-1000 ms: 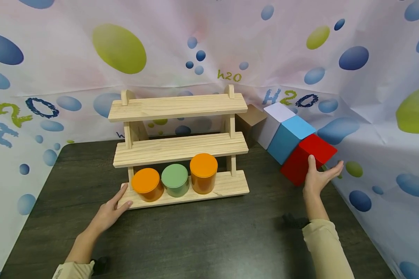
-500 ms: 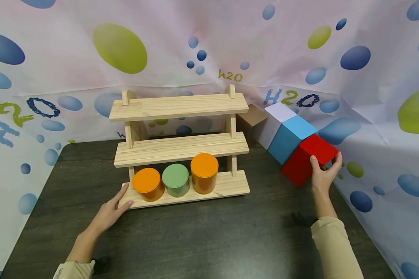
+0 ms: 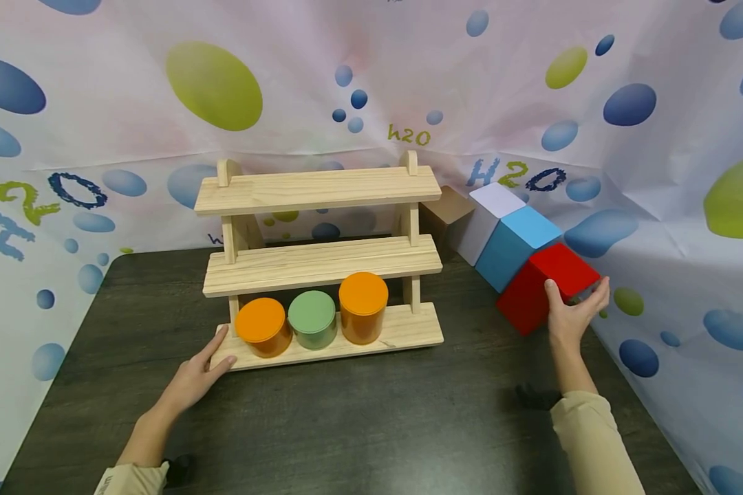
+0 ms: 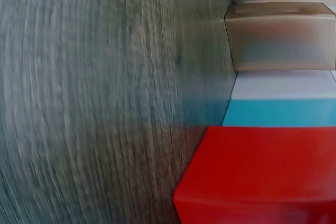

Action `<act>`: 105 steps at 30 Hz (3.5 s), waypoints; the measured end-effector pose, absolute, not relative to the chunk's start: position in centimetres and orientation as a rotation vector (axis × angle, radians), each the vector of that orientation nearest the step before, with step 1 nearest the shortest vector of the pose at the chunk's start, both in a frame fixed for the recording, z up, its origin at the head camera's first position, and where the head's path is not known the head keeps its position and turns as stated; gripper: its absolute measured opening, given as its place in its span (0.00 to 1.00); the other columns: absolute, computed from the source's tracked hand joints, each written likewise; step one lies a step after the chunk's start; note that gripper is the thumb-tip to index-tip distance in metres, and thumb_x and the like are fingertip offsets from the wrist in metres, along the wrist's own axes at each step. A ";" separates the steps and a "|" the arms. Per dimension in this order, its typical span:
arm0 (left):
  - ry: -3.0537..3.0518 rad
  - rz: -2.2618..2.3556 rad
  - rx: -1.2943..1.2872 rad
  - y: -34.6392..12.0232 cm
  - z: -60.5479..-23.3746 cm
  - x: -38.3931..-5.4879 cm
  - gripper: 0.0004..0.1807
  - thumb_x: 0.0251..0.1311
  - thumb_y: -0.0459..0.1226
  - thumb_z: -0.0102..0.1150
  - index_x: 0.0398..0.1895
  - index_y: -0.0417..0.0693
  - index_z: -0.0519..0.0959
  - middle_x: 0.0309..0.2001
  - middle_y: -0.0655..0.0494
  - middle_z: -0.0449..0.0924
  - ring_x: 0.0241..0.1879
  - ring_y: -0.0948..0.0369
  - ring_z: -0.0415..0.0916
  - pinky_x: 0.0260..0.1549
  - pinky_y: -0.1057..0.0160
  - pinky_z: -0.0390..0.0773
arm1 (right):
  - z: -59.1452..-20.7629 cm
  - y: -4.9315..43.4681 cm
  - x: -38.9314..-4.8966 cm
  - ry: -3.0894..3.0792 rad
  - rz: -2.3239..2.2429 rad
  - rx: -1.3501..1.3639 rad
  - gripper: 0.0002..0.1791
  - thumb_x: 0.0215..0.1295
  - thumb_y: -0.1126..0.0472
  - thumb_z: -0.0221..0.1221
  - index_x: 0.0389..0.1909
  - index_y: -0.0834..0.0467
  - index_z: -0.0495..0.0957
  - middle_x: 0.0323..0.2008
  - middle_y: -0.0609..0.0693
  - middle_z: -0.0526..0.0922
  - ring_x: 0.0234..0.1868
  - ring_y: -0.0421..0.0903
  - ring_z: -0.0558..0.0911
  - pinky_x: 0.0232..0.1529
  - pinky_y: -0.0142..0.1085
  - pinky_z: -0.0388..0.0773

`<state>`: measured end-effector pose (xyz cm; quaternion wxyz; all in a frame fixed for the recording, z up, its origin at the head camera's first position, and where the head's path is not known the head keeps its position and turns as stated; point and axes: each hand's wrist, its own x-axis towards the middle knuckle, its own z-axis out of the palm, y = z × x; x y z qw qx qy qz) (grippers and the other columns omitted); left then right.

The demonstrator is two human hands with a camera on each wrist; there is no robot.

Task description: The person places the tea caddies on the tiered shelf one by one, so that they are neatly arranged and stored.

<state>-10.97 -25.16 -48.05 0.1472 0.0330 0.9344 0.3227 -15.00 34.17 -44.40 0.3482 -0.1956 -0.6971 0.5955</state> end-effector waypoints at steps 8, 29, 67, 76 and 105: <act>2.693 0.920 0.105 -25.1 -47.9 -11.1 0.42 0.64 0.54 0.44 0.72 0.47 0.39 0.65 0.28 0.48 0.59 0.31 0.55 0.49 0.34 0.62 | -44.1 34.8 -14.6 -1.966 1.551 -0.629 0.50 0.57 0.50 0.58 0.72 0.51 0.35 0.71 0.46 0.42 0.70 0.46 0.46 0.68 0.44 0.46; 2.690 0.923 0.109 -25.3 -48.3 -11.0 0.41 0.64 0.54 0.44 0.72 0.49 0.39 0.65 0.28 0.48 0.58 0.30 0.56 0.48 0.34 0.63 | -44.1 32.9 -14.2 -1.932 1.382 -0.524 0.47 0.52 0.57 0.64 0.70 0.52 0.48 0.64 0.50 0.57 0.60 0.48 0.63 0.56 0.33 0.64; 2.666 0.918 0.101 -25.2 -48.1 -11.1 0.42 0.65 0.55 0.43 0.72 0.48 0.37 0.64 0.27 0.47 0.58 0.30 0.55 0.48 0.33 0.62 | -33.8 18.9 -16.0 -1.515 1.710 0.453 0.55 0.41 0.46 0.69 0.64 0.69 0.52 0.56 0.54 0.67 0.56 0.53 0.65 0.47 0.34 0.75; 2.669 0.920 0.100 -25.2 -48.0 -11.0 0.42 0.64 0.54 0.44 0.72 0.48 0.38 0.65 0.27 0.46 0.59 0.30 0.54 0.49 0.33 0.61 | -33.8 15.6 -17.6 -1.523 1.752 0.534 0.56 0.42 0.44 0.68 0.64 0.69 0.49 0.56 0.50 0.66 0.57 0.52 0.65 0.48 0.35 0.75; 2.665 0.875 0.062 -25.2 -48.1 -11.0 0.43 0.64 0.56 0.43 0.72 0.47 0.37 0.64 0.26 0.47 0.58 0.30 0.56 0.49 0.34 0.62 | -33.6 5.7 -18.1 -1.601 1.724 0.902 0.52 0.44 0.48 0.63 0.62 0.74 0.47 0.56 0.68 0.57 0.53 0.51 0.66 0.45 0.41 0.77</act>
